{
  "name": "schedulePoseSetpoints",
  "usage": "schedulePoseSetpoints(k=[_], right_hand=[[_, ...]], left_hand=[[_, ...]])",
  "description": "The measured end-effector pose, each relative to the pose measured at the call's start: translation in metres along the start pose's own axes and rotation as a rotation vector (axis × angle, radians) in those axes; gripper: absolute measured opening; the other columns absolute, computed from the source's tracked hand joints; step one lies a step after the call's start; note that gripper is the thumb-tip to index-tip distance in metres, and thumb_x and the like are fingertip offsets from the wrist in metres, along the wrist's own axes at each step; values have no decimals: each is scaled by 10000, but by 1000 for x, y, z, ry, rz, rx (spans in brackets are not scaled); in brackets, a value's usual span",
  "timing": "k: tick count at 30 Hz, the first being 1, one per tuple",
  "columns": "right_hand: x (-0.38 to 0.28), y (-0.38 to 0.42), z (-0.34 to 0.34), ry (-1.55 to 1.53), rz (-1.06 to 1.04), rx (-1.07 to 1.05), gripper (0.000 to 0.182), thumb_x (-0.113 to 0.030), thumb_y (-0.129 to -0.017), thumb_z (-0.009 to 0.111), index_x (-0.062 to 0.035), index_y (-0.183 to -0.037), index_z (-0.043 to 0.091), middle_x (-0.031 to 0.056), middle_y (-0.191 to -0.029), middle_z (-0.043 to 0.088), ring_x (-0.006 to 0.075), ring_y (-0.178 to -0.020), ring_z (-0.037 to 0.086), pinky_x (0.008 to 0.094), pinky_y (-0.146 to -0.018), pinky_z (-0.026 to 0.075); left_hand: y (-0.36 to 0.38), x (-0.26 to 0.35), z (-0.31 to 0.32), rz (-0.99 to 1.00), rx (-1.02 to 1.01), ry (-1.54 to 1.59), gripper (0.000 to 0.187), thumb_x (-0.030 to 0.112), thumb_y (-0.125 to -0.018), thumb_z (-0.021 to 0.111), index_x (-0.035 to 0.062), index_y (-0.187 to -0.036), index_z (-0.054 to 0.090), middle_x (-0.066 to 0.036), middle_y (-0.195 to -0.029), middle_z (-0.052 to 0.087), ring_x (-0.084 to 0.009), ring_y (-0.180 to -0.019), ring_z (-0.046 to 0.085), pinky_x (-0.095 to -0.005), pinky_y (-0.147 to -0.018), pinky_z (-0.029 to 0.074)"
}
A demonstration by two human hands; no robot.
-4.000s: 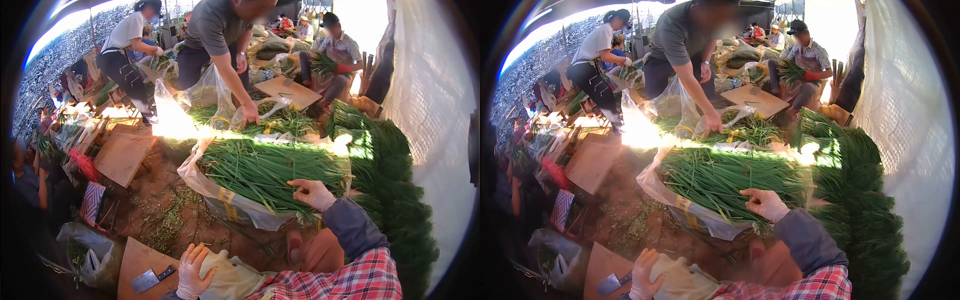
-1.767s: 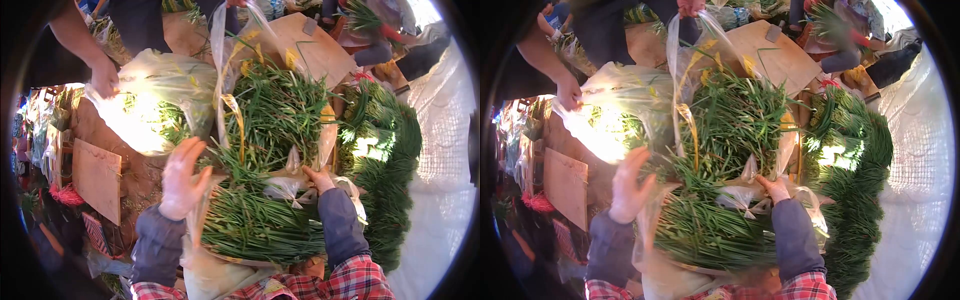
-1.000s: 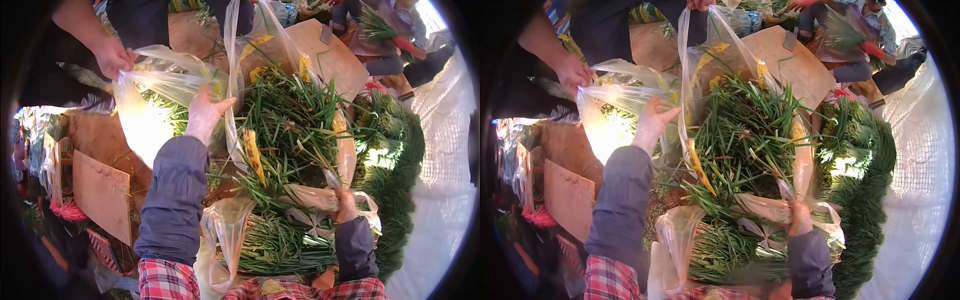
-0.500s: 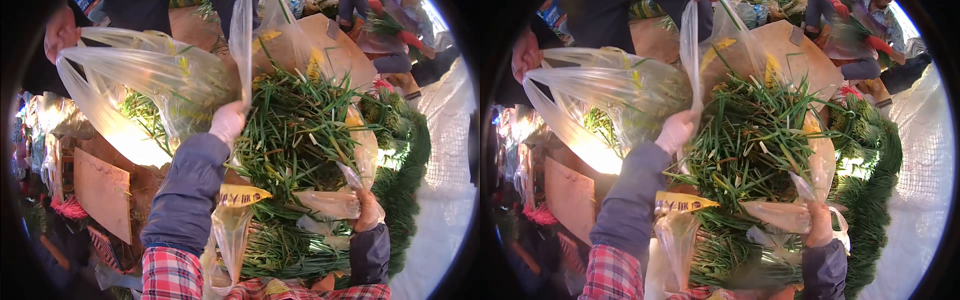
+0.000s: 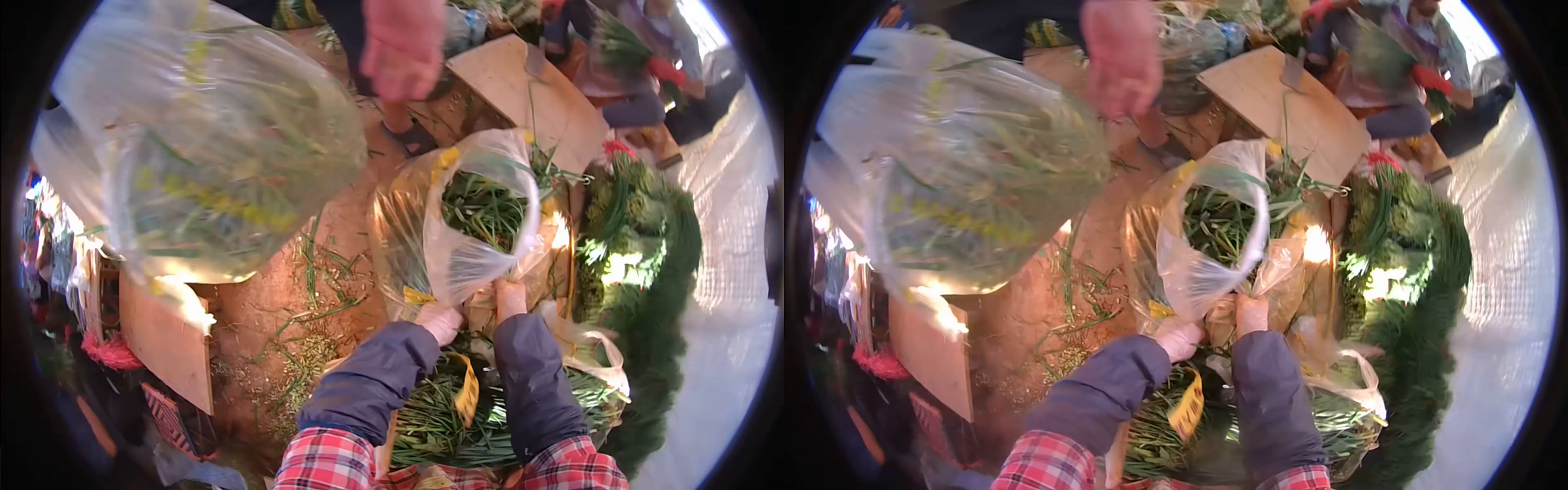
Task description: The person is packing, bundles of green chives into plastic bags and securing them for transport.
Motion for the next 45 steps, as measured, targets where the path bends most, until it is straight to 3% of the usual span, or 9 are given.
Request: schedulePoseSetpoints(k=[7,18,25,28,31,35,40,41,45], right_hand=[[2,13,-69,-937,763,-145,150,-149,-875,455,-66,-782,540,-2,-620,544,103,-414,452,220,-322,333],[39,12,-103,-455,440,-208,170,-187,-869,501,-89,-741,556,-13,-590,507,97,-460,476,235,-418,388],[0,61,-94,-454,346,-127,75,-6,-793,458,-24,-805,530,42,-637,526,128,-483,500,252,-424,417],[21,47,-105,-367,347,-293,123,-5,-775,447,-18,-832,555,56,-662,551,145,-513,529,270,-454,440],[18,34,-94,-29,225,-217,101,-57,-782,518,-25,-837,597,73,-729,593,168,-610,580,275,-524,465],[19,27,-89,-672,550,-398,165,-120,-803,614,-44,-944,575,51,-714,598,184,-651,594,293,-612,493],[4,27,-67,-619,390,-451,808,-219,-762,724,-22,-1371,231,110,-1284,417,202,-1098,441,336,-884,403],[3,25,-61,-417,201,-282,506,-249,-754,732,13,-1137,530,63,-942,595,180,-778,554,331,-686,458],[17,4,-53,-248,355,-117,341,-139,-706,708,52,-969,607,91,-802,606,198,-647,554,348,-607,458]], left_hand=[[3,-12,-60,-216,765,237,735,279,-638,750,3,-1237,425,-203,-1204,502,-367,-1139,456,-415,-959,366],[56,3,-247,121,1422,-406,875,256,-587,818,21,-1288,350,-212,-1164,459,-352,-1073,459,-413,-930,377],[-22,-32,-201,0,732,325,901,295,-610,800,29,-1330,329,-236,-1216,490,-380,-1135,470,-374,-943,405],[-82,-42,-83,-96,512,701,520,260,-786,638,44,-1228,473,-171,-1014,597,-315,-895,572,-408,-799,458],[-69,40,-16,-88,454,327,339,217,-844,520,30,-1125,538,-166,-905,603,-323,-754,591,-445,-690,470],[-33,115,31,-86,412,9,199,131,-789,491,37,-957,538,-136,-871,598,-306,-864,573,-437,-848,411],[3,153,51,47,422,-103,421,161,-723,570,-21,-1094,487,-170,-1027,554,-342,-1000,513,-463,-949,340],[4,153,54,81,470,-44,462,172,-723,570,-40,-1124,481,-180,-1054,546,-362,-1026,498,-465,-955,336],[20,131,22,91,106,126,443,60,-719,554,-23,-1149,489,-228,-1000,549,-373,-967,525,-426,-881,407]])
Point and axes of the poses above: each hand's wrist, its own y-axis away from the middle knuckle, its own z-axis out of the palm, x = y × z, the point moved 2 cm from there along -y, towards the middle knuckle
